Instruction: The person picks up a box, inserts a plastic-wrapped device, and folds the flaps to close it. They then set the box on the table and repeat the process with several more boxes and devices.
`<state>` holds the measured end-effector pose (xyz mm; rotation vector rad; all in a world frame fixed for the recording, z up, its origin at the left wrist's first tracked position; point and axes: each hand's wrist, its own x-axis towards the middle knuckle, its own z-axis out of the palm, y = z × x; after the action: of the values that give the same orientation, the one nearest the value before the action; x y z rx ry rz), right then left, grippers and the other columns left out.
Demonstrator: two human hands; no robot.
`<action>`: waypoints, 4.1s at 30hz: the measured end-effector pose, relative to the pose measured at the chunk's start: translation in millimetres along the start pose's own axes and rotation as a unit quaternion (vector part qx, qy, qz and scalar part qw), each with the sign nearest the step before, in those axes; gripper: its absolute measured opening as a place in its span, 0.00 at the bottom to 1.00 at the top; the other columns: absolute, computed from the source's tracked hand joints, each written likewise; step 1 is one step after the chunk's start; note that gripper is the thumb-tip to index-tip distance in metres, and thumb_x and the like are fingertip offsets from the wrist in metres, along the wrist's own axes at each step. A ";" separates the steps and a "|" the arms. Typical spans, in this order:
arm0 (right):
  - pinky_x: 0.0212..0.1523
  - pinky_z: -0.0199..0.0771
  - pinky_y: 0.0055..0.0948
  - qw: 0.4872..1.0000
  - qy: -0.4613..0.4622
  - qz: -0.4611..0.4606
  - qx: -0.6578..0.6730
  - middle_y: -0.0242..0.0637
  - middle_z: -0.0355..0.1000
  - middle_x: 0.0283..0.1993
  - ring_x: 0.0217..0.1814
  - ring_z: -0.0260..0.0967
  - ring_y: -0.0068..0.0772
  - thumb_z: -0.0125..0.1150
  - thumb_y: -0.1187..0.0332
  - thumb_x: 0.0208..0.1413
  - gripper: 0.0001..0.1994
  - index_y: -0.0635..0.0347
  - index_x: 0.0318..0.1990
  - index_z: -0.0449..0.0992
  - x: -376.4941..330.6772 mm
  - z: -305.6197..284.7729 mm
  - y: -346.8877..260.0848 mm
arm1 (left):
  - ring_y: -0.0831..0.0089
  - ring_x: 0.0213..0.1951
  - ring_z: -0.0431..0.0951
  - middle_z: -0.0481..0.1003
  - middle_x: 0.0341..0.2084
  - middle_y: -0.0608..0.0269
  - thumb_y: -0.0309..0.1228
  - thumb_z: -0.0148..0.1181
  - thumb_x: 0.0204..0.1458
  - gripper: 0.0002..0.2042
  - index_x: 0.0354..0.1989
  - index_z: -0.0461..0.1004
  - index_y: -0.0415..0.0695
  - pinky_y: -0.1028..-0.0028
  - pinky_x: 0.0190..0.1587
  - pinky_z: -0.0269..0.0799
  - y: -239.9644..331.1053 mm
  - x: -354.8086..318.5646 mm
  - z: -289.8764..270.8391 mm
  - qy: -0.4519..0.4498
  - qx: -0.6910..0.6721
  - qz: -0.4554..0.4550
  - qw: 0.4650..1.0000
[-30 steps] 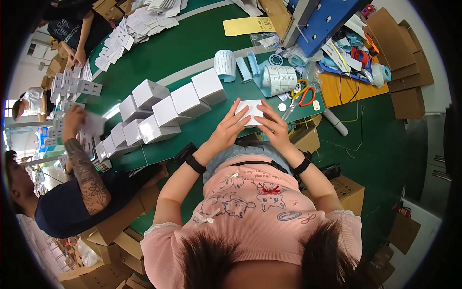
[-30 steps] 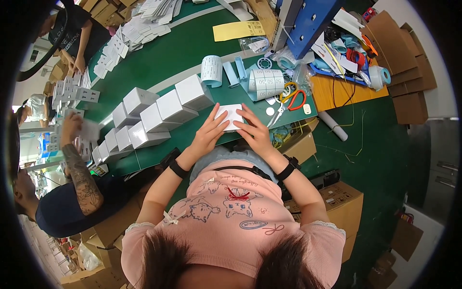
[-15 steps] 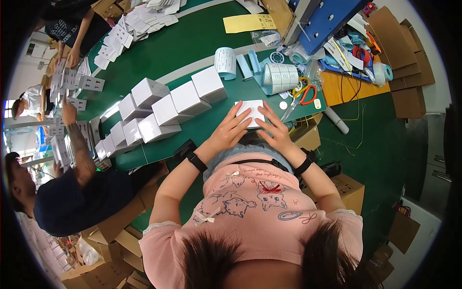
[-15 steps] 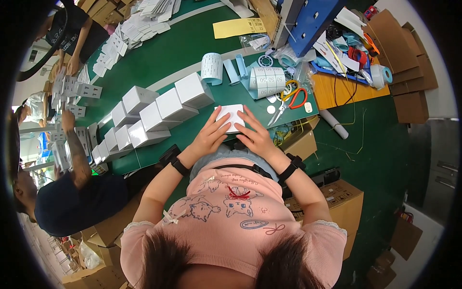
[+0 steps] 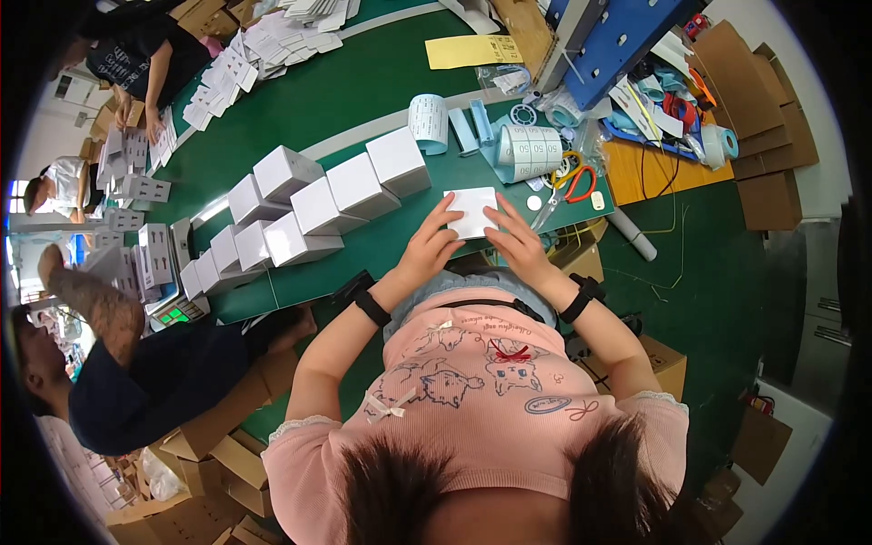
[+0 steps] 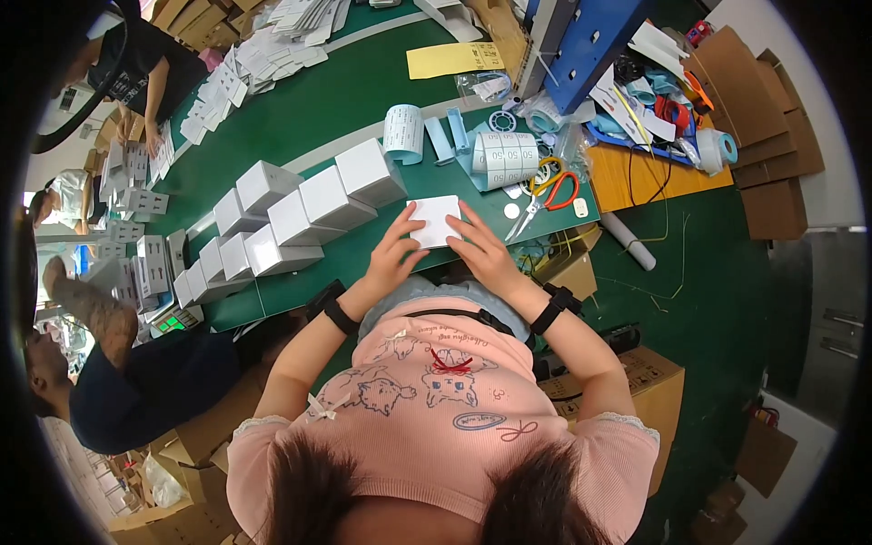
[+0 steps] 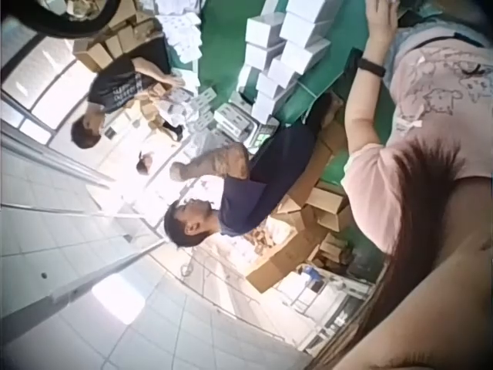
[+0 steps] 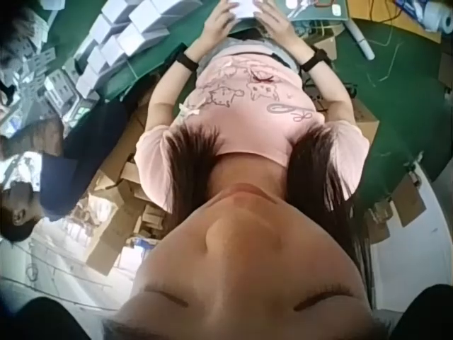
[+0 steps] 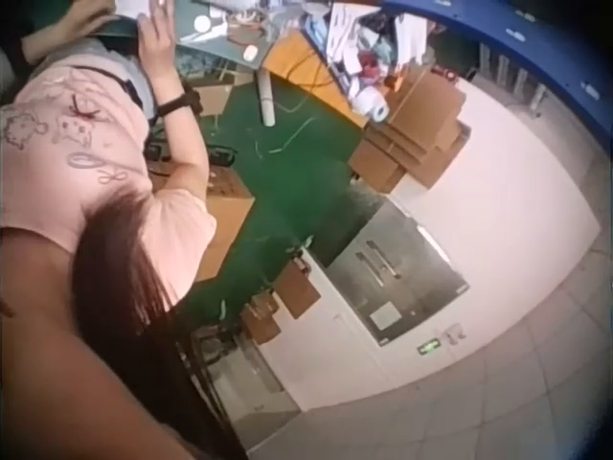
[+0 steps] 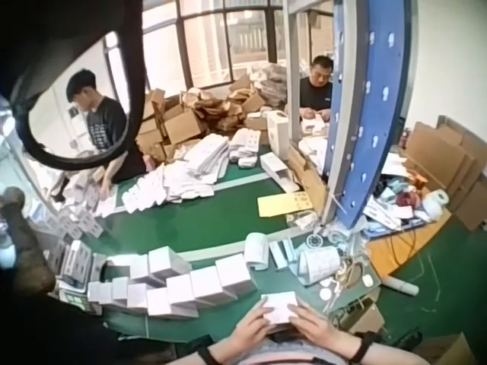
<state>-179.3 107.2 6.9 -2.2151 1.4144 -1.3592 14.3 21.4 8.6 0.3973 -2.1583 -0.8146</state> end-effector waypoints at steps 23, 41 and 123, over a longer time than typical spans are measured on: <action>0.55 0.61 0.34 0.919 -0.005 0.318 0.233 0.41 0.58 0.56 0.57 0.58 0.38 0.74 0.68 0.29 0.46 0.60 0.60 0.54 15.9 37.1 11.7 | 0.52 0.54 0.65 0.69 0.47 0.52 0.18 0.60 0.40 0.07 0.27 0.69 0.40 0.63 0.52 0.64 22.2 3.0 -27.4 0.069 -0.062 -0.116 0.989; 0.51 0.62 0.32 0.952 -0.066 0.249 0.166 0.43 0.59 0.52 0.51 0.60 0.39 0.75 0.69 0.28 0.43 0.63 0.55 0.56 34.9 103.9 -37.6 | 0.57 0.38 0.66 0.65 0.31 0.57 0.25 0.62 0.36 0.10 0.27 0.67 0.41 0.61 0.39 0.62 51.9 -58.2 -90.6 0.047 0.317 -0.063 0.945; 0.62 0.55 0.36 0.880 -0.219 0.261 0.331 0.41 0.53 0.63 0.65 0.52 0.40 0.74 0.75 0.28 0.51 0.54 0.63 0.47 155.0 149.5 54.1 | 0.49 0.49 0.66 0.58 0.53 0.46 0.28 0.67 0.34 0.49 0.66 0.42 0.62 0.59 0.48 0.66 -109.3 0.2 -320.4 -0.284 0.317 -0.276 0.862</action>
<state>-78.3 -89.1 -16.3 -1.4231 1.0466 -0.8827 260.0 -195.6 93.2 1.2974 -2.9113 -0.5138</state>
